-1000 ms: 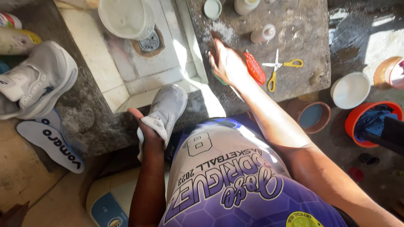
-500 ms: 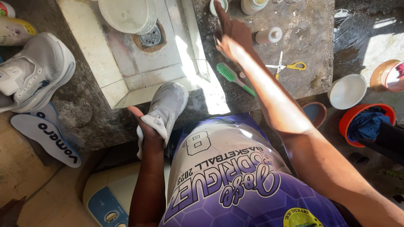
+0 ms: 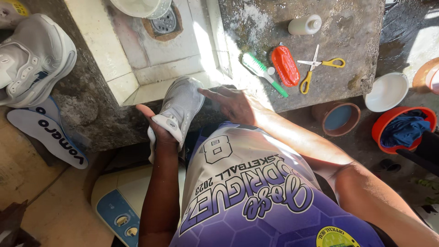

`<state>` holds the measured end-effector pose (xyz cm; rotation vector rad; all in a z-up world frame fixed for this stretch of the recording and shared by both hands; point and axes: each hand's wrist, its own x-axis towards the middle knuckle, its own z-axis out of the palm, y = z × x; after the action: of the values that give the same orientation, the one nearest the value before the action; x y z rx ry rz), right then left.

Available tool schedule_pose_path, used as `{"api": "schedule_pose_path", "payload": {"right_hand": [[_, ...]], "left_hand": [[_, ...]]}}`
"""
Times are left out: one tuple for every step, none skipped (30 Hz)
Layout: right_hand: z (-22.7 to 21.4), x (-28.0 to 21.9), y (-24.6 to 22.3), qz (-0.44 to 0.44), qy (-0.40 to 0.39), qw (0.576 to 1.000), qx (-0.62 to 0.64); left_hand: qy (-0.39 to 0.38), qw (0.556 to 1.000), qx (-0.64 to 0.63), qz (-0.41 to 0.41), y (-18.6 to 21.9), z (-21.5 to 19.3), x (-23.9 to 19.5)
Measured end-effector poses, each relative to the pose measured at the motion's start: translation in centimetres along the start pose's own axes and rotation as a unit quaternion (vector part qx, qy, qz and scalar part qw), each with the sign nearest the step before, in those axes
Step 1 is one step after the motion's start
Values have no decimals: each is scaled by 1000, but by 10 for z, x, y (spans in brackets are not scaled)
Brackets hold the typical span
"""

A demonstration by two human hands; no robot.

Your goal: The person scrubs a white sneaker with a green brush while rinsing it under running water. They repeatedly scrub the upper and sides, rinse, and inspect the shoe throughout the clip.

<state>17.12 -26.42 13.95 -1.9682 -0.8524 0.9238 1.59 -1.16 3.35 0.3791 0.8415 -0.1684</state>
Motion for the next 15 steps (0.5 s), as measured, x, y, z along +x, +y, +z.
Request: {"api": "schedule_pose_path", "payload": {"right_hand": [[1,0,-1,-6,4,1000,-29],[2,0,-2,-11,7,998,-58],[3,0,-3,-17,11,996,-88],[4,1,-4,-40,36,994,-96],[5,1,-4,-63,61,991,-104],[6,2,-4,-86,85,986,-111],[8,2,-4,-43,25,989,-138],[9,2,-4,4,-33,986,-164],[11,1,-3,52,-90,977,-189],[10,2,-2,17,-48,985,-167],[9,3,0,-18,-5,989,-145],[8,2,1,-54,34,991,-120],[7,2,3,-62,36,991,-112],[6,1,4,-64,42,992,-105],[4,1,6,-66,47,992,-97]], "left_hand": [[-10,1000,-3,0,-1,-2,0],[-20,1000,-7,0,-1,-3,1],[-16,1000,-6,-2,-2,-4,1],[-13,1000,-6,-2,-2,-5,2],[-9,1000,-6,-2,-1,-7,3],[-15,1000,-11,-5,-1,-8,2],[-21,1000,-15,-9,-1,-10,2],[-28,999,-19,-16,-1,-10,2],[-12,1000,-16,-13,-1,-11,2],[3,1000,-13,-8,0,-9,4],[17,1000,-11,-2,0,-8,5],[1,1000,-20,-5,0,-8,3],[-16,999,-28,-8,-1,-7,2],[-34,999,-35,-16,-2,-7,2],[-21,999,-27,-16,-2,-6,1]]}}
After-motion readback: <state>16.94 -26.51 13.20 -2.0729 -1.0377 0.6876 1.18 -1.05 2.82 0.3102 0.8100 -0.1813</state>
